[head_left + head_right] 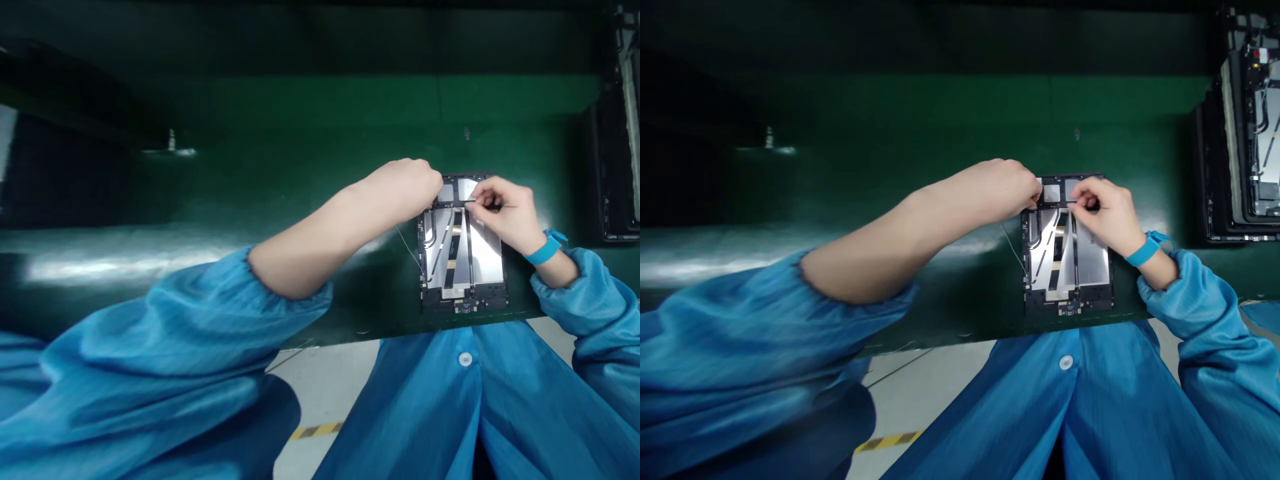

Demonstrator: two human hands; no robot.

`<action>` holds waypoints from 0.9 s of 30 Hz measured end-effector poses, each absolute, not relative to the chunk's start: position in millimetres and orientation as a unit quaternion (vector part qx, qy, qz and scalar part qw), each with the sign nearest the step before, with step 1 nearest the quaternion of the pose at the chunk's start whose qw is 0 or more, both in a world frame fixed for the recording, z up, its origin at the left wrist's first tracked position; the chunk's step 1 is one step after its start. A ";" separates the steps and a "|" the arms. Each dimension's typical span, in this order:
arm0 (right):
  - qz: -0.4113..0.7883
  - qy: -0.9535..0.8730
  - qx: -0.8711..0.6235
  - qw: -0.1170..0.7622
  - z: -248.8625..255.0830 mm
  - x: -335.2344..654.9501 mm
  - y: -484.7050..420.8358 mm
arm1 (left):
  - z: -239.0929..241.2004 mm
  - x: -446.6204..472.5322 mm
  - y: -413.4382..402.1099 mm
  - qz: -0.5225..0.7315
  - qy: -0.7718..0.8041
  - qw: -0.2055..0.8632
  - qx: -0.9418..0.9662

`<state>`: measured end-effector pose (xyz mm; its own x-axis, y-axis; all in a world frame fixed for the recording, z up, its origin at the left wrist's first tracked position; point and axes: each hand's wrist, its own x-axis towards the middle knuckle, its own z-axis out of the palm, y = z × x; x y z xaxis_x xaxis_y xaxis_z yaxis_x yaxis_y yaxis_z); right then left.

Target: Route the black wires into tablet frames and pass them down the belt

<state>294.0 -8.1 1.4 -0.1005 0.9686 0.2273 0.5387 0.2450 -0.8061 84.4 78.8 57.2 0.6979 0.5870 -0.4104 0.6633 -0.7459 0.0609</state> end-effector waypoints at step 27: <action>0.323 -0.624 -0.605 0.374 -1.0 334.6 -18.3 | 38.0 104.6 0.6 -0.002 0.552 0.265 0.791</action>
<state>334.6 -18.3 -1.0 0.0123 0.9971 0.0750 0.5140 0.0580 -0.8558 104.6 0.6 38.0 0.3912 0.8719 -0.2947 0.8737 -0.2512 0.4165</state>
